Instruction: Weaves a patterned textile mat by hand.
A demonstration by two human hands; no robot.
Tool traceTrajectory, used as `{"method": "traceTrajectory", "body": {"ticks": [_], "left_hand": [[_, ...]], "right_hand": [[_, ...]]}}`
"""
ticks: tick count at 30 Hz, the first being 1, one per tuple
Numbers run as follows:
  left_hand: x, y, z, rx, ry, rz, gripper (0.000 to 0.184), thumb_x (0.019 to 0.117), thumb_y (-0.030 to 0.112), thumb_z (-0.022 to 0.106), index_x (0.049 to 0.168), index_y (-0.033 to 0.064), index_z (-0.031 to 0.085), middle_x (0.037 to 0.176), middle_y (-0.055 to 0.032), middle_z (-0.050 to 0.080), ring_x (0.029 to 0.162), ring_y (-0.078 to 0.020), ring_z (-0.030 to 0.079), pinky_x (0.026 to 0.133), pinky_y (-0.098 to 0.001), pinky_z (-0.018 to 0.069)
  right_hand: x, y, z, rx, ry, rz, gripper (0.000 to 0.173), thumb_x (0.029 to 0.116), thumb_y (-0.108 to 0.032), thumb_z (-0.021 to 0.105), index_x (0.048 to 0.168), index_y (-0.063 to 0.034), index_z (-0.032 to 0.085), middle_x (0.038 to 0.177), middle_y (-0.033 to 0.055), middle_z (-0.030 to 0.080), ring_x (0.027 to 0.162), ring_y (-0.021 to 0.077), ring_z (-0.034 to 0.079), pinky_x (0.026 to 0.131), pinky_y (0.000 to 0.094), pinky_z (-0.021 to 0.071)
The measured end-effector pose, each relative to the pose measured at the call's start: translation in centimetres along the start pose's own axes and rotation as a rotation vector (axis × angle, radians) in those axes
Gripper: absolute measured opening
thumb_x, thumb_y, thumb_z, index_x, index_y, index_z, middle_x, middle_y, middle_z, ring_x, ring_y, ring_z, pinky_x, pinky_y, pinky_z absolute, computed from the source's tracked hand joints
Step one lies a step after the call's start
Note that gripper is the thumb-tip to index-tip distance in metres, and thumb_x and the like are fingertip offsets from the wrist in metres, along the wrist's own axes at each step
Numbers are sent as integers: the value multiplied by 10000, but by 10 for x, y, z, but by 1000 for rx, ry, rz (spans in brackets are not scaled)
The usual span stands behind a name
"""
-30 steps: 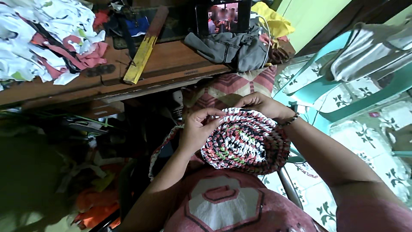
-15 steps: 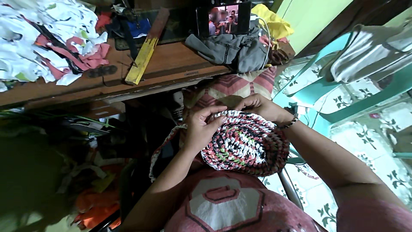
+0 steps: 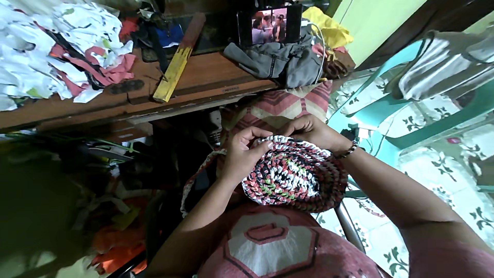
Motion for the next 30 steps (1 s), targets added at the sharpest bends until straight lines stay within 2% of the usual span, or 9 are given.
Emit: {"method": "traceTrajectory", "body": {"ticks": [3, 7, 10, 13, 15, 17, 21, 24, 30], "left_hand": [[0, 1, -1, 5, 3, 15, 184, 878, -44, 723, 1046, 30, 724, 988, -48, 727, 896, -124, 690, 799, -285, 592], [1, 1, 0, -45, -12, -6, 185, 875, -56, 718, 1041, 25, 718, 971, -53, 721, 851, -119, 684, 757, -273, 590], [3, 1, 1, -57, -34, -21, 187, 865, -66, 712, 1026, 29, 708, 969, -57, 718, 859, -127, 686, 759, -280, 592], [3, 0, 1, -60, -35, -19, 186, 846, -53, 760, 1004, 32, 710, 942, -57, 717, 832, -127, 687, 746, -280, 597], [2, 1, 2, -62, -40, -10, 183, 844, -52, 761, 1000, 32, 712, 943, -54, 720, 842, -121, 688, 758, -275, 595], [2, 1, 2, -60, -34, 12, 180, 848, -58, 751, 1000, 28, 707, 947, -52, 719, 851, -117, 688, 765, -273, 595], [1, -2, 0, -69, -14, 26, 190, 846, -67, 743, 1003, 32, 701, 942, -57, 712, 832, -124, 685, 742, -273, 595], [2, -5, -1, -54, -21, 4, 196, 842, -48, 749, 1007, 49, 705, 931, -53, 711, 778, -116, 672, 674, -261, 580], [2, -4, 1, -53, -33, -25, 223, 842, -56, 733, 1041, 36, 693, 929, -57, 712, 789, -112, 676, 687, -263, 586]], "right_hand": [[0, 0, -1, 7, -1, 0, 165, 893, 114, 610, 970, 24, 724, 921, 33, 744, 828, 39, 688, 782, 222, 592], [-3, -5, 4, 51, 3, 46, 197, 885, 143, 572, 956, 0, 687, 890, 34, 723, 764, 52, 677, 716, 213, 590], [-7, -3, 6, 91, 1, 66, 214, 885, 143, 552, 959, -20, 670, 898, 31, 709, 771, 53, 666, 717, 215, 582], [-15, -2, 8, 40, 44, 38, 216, 878, 133, 548, 959, -35, 657, 875, 31, 684, 717, 51, 639, 650, 192, 561], [-9, -4, 8, 34, 67, 17, 176, 910, 132, 592, 972, -12, 670, 923, 41, 701, 781, 70, 667, 722, 223, 589], [-4, -5, 7, 42, 64, 6, 183, 900, 137, 595, 969, -8, 683, 950, 33, 714, 820, 64, 679, 756, 228, 593], [-2, -6, 7, 47, 61, 27, 192, 890, 151, 596, 942, -8, 692, 922, 30, 727, 790, 55, 682, 736, 218, 593], [-2, -7, 8, 28, 54, 26, 183, 884, 150, 605, 935, -3, 691, 912, 32, 725, 769, 50, 676, 720, 210, 590], [-3, -4, 8, 25, 30, 29, 169, 878, 140, 610, 915, -5, 689, 916, 36, 716, 779, 52, 667, 718, 209, 581]]}}
Point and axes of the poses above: each hand's wrist, its own x-axis towards the middle knuckle, its own z-axis out of the palm, y = z × x, the point moved 2 cm from there along x, towards the middle knuckle
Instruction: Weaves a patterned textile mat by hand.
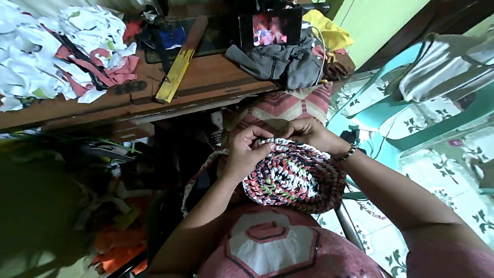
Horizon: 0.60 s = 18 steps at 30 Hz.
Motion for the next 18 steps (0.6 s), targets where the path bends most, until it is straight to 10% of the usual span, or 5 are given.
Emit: {"method": "traceTrajectory", "body": {"ticks": [11, 18], "left_hand": [[1, 1, 3, -8, 15, -25, 234, 850, -85, 717, 1056, 21, 690, 944, -65, 715, 789, -112, 676, 684, -256, 583], [0, 0, 2, 29, 56, 25, 239, 869, -51, 723, 1088, 4, 647, 924, -70, 713, 822, -118, 689, 746, -275, 594]], "right_hand": [[-4, 6, 4, 6, 4, -32, 213, 858, 156, 590, 923, -17, 696, 871, 40, 711, 714, 59, 654, 642, 209, 574], [5, -17, -11, -292, -46, -72, 205, 878, 66, 663, 1018, -13, 791, 1035, 79, 749, 985, 121, 702, 910, 291, 592]]}}
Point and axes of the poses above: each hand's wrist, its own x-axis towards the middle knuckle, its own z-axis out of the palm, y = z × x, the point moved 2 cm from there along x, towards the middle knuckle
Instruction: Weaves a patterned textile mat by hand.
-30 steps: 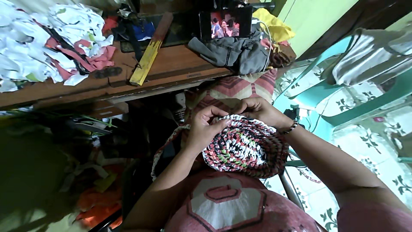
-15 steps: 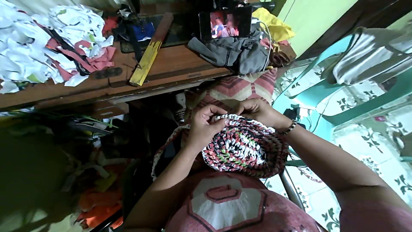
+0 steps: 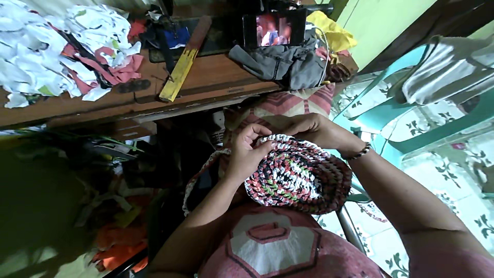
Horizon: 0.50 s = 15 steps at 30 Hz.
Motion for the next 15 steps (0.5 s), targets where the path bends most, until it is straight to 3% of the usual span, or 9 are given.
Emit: {"method": "traceTrajectory", "body": {"ticks": [4, 7, 9, 11, 13, 15], "left_hand": [[0, -2, 1, 102, -2, 22, 203, 871, -22, 747, 1006, 71, 628, 872, -18, 666, 723, -86, 632, 631, -246, 547], [0, -2, 0, 125, 5, 52, 169, 855, -46, 747, 972, 51, 673, 900, -24, 689, 785, -92, 656, 707, -260, 573], [-1, -1, -1, 120, 26, 36, 164, 858, -42, 751, 979, 52, 692, 873, -20, 685, 712, -80, 622, 636, -234, 539], [-2, 0, -1, 126, 35, 16, 149, 877, -6, 756, 993, 68, 698, 851, -7, 679, 640, -65, 586, 560, -209, 502], [-5, 2, -4, 123, 1, 22, 135, 901, 13, 733, 1025, 56, 702, 902, -11, 700, 716, -69, 637, 629, -226, 552], [-8, 4, -8, 112, -56, 14, 151, 911, 4, 690, 1058, 39, 693, 943, -16, 722, 806, -72, 677, 726, -254, 587]], "right_hand": [[4, -8, 6, 115, 101, 150, 225, 832, 152, 667, 1004, 14, 714, 885, 58, 734, 753, 86, 690, 720, 249, 605], [12, -23, 11, 85, 128, 163, 231, 837, 149, 673, 1013, 6, 717, 860, 49, 731, 717, 79, 681, 682, 234, 599], [16, -27, 6, 5, 101, 146, 197, 891, 87, 669, 1056, 0, 735, 924, 53, 751, 775, 74, 703, 735, 235, 606], [17, -29, -5, -125, 50, 54, 188, 963, -72, 662, 1131, -26, 733, 1041, 39, 747, 910, 63, 704, 840, 251, 601], [17, -44, -5, -238, 26, -77, 224, 951, -165, 687, 1128, -39, 738, 1120, 49, 718, 1052, 104, 678, 944, 291, 579], [16, -55, 6, -380, 27, -161, 216, 899, -187, 737, 1085, -80, 769, 1110, 47, 704, 1086, 154, 653, 961, 334, 560]]}}
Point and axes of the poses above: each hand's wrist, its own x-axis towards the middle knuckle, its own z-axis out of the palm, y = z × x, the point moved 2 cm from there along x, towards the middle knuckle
